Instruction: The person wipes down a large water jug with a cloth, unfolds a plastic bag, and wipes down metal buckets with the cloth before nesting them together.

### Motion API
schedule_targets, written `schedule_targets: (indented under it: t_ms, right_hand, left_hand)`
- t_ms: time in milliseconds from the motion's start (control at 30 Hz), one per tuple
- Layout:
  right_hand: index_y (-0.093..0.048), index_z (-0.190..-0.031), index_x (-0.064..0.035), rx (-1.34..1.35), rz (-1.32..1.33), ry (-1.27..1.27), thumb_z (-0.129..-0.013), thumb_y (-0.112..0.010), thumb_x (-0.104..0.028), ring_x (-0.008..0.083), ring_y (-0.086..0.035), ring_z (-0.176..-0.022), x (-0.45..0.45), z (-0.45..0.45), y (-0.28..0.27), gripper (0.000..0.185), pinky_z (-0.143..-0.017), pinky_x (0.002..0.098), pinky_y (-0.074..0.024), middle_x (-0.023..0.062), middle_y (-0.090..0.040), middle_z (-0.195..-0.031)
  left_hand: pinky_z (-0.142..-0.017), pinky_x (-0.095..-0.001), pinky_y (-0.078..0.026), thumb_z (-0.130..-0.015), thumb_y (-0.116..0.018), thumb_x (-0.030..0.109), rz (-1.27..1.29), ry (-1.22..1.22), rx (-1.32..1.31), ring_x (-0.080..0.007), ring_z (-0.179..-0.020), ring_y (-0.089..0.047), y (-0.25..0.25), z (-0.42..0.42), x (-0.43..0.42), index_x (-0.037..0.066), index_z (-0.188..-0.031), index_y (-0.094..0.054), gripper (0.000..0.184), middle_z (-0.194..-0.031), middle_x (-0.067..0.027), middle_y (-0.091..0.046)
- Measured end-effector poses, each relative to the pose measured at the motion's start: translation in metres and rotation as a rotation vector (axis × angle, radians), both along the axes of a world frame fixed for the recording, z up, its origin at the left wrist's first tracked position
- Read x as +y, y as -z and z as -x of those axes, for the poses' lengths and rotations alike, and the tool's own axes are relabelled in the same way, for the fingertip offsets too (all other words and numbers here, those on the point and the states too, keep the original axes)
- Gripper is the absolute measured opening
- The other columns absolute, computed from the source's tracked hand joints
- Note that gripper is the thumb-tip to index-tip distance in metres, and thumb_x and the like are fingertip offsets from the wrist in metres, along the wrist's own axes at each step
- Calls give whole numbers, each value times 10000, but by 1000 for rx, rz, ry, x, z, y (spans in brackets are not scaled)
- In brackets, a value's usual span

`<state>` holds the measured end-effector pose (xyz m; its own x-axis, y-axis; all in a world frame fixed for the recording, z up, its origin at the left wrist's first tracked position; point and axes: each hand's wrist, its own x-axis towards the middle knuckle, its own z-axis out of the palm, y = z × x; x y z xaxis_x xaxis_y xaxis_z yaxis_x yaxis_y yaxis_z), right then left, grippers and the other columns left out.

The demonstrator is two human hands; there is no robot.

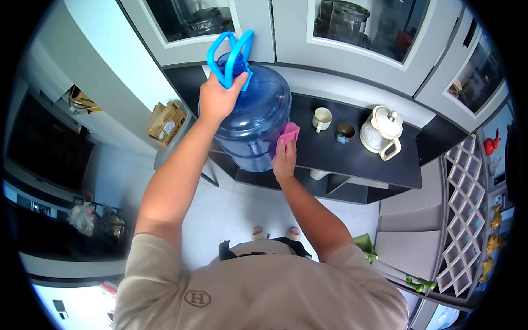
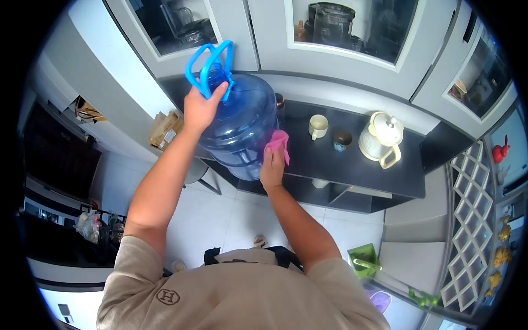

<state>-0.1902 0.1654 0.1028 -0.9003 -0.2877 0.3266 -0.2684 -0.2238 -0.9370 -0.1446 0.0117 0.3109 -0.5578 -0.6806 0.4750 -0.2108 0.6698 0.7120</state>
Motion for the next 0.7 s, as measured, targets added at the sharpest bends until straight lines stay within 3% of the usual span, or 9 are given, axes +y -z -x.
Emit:
schedule_targets:
  t_ms: [167,200,267,400,500,567,700]
  right_hand:
    - [-565,-1128,26,209,29,-48,-966,-500,-130,326,-529,-1097,2,8,-1,234,-973,410,-392,160,-567,-1163]
    - [-568,-1128,24,272,40,-64,-963,-505,-127,332,-523,-1105,5,9,-6,233,-981,418,-385,159,-568,-1172]
    - [-583,-1135,17,272,93,-110,-940,-533,-119,367,-498,-1129,10,9,-18,243,-1007,431,-360,170,-562,-1211]
    - [-598,-1081,9,495,-76,-181,-895,-575,-107,374,-493,-1097,25,30,-32,220,-976,434,-371,171,-563,-1163]
    - [-607,-1026,10,513,-104,-203,-888,-587,-105,365,-496,-1089,27,37,-33,181,-967,437,-373,173,-564,-1131]
    - [-615,-1023,9,461,-40,-224,-879,-594,-86,385,-496,-1100,25,26,-36,174,-982,425,-370,193,-555,-1142]
    - [-650,-1002,11,542,74,-198,-811,-627,-69,428,-471,-1189,38,-15,-67,208,-1068,460,-327,225,-532,-1205]
  left_hand:
    - [-879,-317,-477,-888,-720,331,-73,-5,208,-172,-937,-632,-4,-47,9,-31,-1127,-643,442,-1036,-89,-695]
    - [-874,-318,-482,-892,-719,301,-122,94,295,-168,-942,-637,0,-62,-7,-19,-1149,-637,419,-1043,-88,-698]
    - [-887,-300,-466,-907,-705,270,-236,3,464,-159,-1001,-604,-6,-93,-8,-28,-1196,-604,427,-1123,-88,-653]
    - [-944,-347,-475,-969,-609,258,-456,-48,738,-190,-1045,-618,-4,-159,-31,-19,-1244,-560,393,-1166,-114,-635]
    - [-1010,-391,-431,-990,-562,304,-592,2,881,-223,-1098,-602,14,-207,-52,-24,-1254,-550,421,-1182,-123,-636]
    - [-1050,-431,-411,-999,-525,360,-716,17,968,-277,-1134,-588,23,-230,-56,-18,-1253,-555,457,-1227,-135,-623]
    - [-1025,-431,-438,-989,-508,445,-846,-86,1009,-285,-1117,-600,54,-273,-69,25,-1240,-586,496,-1210,-118,-640]
